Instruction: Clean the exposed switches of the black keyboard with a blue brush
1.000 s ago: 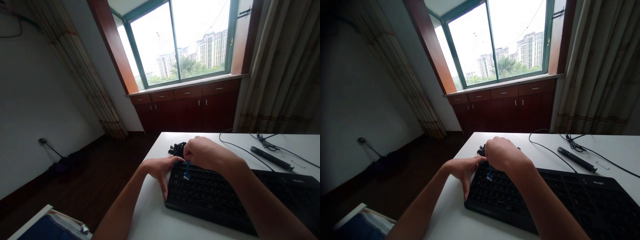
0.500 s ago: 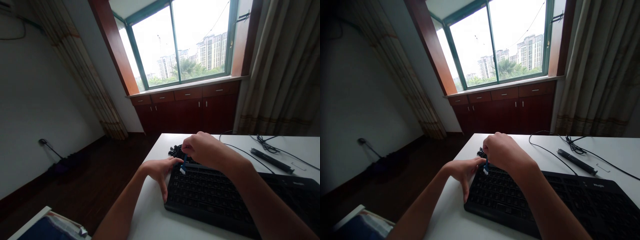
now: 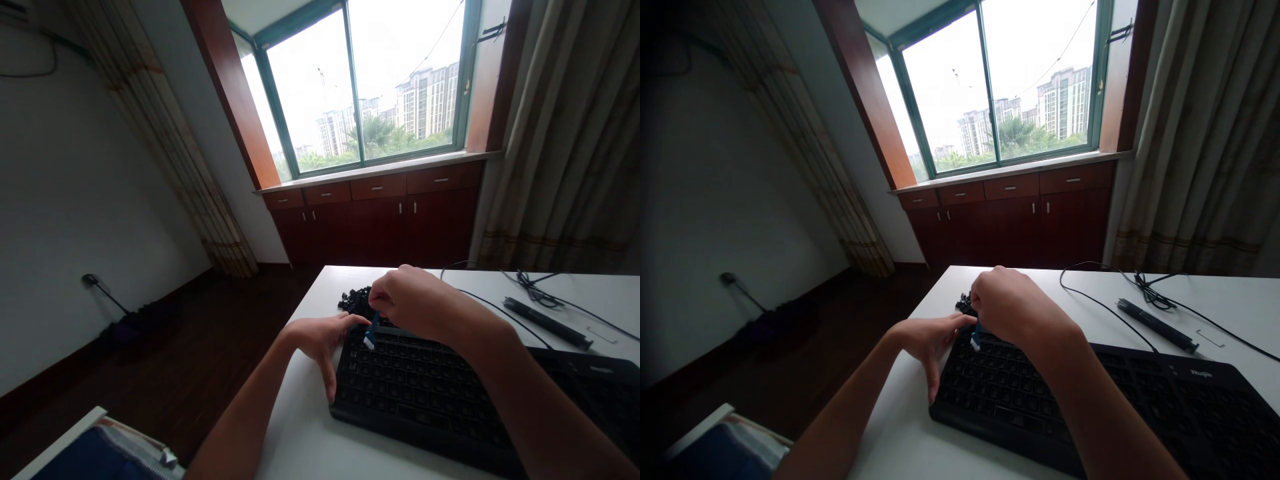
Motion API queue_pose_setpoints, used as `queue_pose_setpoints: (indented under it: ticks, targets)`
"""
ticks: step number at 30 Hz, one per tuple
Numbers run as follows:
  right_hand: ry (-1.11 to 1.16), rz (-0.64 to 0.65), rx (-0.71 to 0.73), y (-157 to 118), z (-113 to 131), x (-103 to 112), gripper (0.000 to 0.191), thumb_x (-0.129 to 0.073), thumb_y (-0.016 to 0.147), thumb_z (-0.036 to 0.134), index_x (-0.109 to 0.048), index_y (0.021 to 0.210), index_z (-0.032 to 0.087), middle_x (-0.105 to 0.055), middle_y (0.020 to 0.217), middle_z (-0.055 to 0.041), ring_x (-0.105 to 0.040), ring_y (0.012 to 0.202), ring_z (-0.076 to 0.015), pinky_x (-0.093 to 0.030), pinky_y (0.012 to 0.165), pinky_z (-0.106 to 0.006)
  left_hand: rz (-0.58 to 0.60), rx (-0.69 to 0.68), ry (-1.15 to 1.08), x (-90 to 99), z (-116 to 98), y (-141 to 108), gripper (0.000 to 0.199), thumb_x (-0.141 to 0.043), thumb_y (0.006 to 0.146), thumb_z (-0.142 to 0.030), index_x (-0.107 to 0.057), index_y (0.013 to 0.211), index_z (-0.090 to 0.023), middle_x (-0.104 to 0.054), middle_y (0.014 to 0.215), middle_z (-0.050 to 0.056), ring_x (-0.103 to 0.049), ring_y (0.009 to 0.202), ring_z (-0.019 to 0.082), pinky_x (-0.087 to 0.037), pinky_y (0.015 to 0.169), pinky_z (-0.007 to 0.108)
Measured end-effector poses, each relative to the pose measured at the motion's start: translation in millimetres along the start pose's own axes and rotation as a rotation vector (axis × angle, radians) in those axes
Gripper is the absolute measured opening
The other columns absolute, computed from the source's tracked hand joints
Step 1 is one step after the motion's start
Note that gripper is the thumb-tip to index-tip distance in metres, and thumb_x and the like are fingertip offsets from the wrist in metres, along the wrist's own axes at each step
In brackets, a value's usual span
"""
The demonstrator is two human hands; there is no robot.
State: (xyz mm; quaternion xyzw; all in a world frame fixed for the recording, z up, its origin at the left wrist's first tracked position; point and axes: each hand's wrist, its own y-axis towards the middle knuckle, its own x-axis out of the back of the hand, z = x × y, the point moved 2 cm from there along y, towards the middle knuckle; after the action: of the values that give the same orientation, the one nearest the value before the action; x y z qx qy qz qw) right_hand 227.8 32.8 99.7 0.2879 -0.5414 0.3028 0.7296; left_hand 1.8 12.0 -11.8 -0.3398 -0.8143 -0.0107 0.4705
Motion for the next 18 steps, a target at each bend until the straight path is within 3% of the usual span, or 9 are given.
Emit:
queue_pose_setpoints:
  ticks: [7, 14, 18]
  targets:
    - [0.02, 0.085, -0.073, 4.1, 0.9, -12.8, 0.018, -0.059, 0.079, 0.023, -0.076, 0.083, 0.024, -0.07, 0.077, -0.0054, -0.057, 0.064, -0.0157, -0.032, 0.056, -0.027, -0.005, -0.002, -0.007, 1.3, -6.3, -0.9, 0.136, -0.091, 0.028, -0.056, -0.028, 0.147, -0.033, -0.045, 0.137, 0.01, -0.048, 0.12, 0.037, -0.042, 0.101, 0.045]
    - [-0.016, 0.029, 0.016, 1.6, 6.7, -8.9, 0.019, -0.056, 0.084, 0.025, -0.075, 0.083, 0.024, -0.069, 0.076, -0.0041, -0.057, 0.064, -0.0149, -0.03, 0.054, -0.027, -0.032, -0.061, -0.032, -0.4, 2.3, 1.4, 0.138, -0.092, 0.025, -0.056, -0.03, 0.146, -0.03, -0.047, 0.135, 0.012, -0.045, 0.126, 0.04, -0.04, 0.105, 0.048]
    - [0.019, 0.004, 0.076, 5.1, 7.3, -12.8, 0.022, -0.053, 0.087, 0.026, -0.075, 0.083, 0.025, -0.069, 0.074, -0.0027, -0.058, 0.066, -0.0146, -0.031, 0.057, -0.027, -0.046, -0.104, -0.157, -1.5, 7.9, 1.5, 0.138, -0.093, 0.022, -0.051, -0.033, 0.144, -0.028, -0.048, 0.137, 0.012, -0.041, 0.131, 0.041, -0.034, 0.11, 0.048]
